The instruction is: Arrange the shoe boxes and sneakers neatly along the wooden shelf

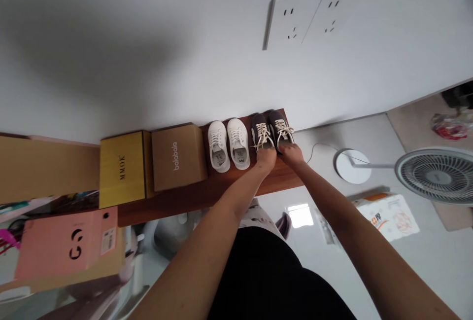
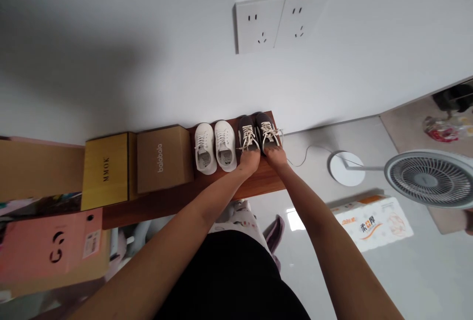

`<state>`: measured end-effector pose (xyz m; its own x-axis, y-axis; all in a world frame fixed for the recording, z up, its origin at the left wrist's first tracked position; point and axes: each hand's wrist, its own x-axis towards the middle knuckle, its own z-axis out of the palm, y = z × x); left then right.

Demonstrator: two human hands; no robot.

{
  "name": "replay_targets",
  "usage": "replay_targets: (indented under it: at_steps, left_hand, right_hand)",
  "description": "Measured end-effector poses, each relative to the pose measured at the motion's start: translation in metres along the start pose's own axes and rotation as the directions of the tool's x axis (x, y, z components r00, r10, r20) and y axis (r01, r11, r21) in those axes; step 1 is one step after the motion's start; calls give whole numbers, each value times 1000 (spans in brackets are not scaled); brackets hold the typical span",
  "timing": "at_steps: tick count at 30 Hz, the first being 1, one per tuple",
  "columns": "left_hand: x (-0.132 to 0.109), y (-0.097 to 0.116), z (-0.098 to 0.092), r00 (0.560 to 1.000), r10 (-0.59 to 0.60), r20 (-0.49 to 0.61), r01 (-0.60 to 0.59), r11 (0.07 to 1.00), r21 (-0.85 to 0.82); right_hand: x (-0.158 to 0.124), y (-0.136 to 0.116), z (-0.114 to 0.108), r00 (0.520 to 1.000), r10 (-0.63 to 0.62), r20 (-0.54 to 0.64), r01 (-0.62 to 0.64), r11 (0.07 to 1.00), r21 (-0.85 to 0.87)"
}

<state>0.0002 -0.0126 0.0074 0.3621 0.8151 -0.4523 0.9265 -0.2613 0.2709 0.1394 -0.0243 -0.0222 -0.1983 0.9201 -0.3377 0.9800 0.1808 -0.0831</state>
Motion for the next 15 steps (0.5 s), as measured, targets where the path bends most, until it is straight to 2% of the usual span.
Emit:
replay_targets:
  at_steps: [8,12,15]
  left_hand:
    - [3,1,7,999,9,33,-8,1000,-26]
    - [-1,2,6,1000,1,-17,-3,997,-77]
    - [-10,1,-1,997,10,-79,-20,992,-127]
  right_hand:
    - [1,-5,5,999,33,2,-33,999,1]
    - [-2,-12,3,998,65,-23,-64,998,6]
    - [-13,-19,-5,986,143,-90,-141,989,36]
